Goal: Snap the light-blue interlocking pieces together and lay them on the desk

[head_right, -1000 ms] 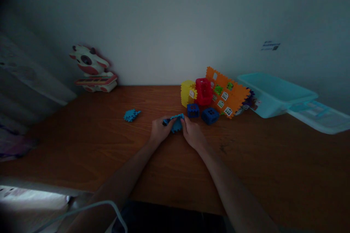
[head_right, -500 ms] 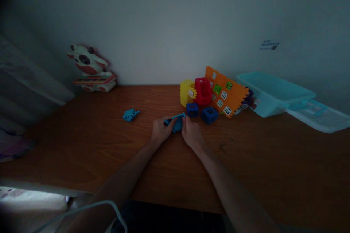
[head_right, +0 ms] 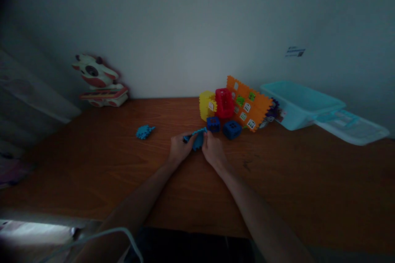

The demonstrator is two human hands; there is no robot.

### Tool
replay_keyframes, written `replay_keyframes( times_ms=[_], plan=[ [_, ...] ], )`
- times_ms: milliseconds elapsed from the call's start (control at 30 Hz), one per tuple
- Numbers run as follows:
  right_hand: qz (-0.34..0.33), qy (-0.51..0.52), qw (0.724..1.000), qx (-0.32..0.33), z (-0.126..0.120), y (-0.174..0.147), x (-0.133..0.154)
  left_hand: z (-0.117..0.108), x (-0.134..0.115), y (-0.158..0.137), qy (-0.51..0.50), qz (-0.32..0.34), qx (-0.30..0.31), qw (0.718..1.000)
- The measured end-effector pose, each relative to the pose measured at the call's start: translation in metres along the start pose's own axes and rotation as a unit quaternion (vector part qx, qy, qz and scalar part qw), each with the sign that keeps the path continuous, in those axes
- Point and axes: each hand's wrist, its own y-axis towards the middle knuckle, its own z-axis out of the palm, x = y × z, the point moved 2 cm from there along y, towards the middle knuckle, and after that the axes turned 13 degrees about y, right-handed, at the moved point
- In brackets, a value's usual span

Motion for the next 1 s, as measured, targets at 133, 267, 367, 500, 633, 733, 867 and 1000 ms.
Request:
replay_keyframes(
  times_ms=[133, 267, 367, 500, 633, 733, 867, 1000],
  plan=[
    [-0.036, 0.018, 0.999, 0.005, -0.001, -0.001, 0.003, -0.002, 0.006, 0.002, -0.013, -0.007, 0.001, 1.000],
    [-0.122, 0.062, 0.991, -0.002, -0.003, -0.002, 0.006, -0.004, 0.010, 0.002, 0.012, -0.015, 0.007, 1.000],
    [-0.162, 0.064, 0.985, -0.011, -0.005, -0.002, 0.005, -0.004, 0.009, 0.001, 0.043, -0.005, 0.017, 0.999],
    [-0.186, 0.038, 0.982, -0.006, -0.008, 0.000, 0.005, -0.002, 0.005, -0.002, 0.067, 0.036, 0.056, 0.995],
    [-0.210, 0.029, 0.977, 0.014, -0.010, -0.001, 0.007, -0.001, 0.004, -0.003, 0.032, 0.075, 0.067, 0.994],
    [-0.220, 0.036, 0.975, 0.021, -0.012, -0.001, 0.008, -0.001, 0.005, -0.003, 0.018, 0.088, 0.068, 0.994],
    [-0.217, 0.049, 0.975, 0.009, -0.014, -0.001, 0.009, 0.000, 0.004, -0.003, 0.033, 0.101, 0.091, 0.990],
    [-0.200, 0.059, 0.978, -0.005, -0.012, -0.002, 0.009, -0.001, 0.001, -0.004, 0.033, 0.094, 0.102, 0.990]
  ],
)
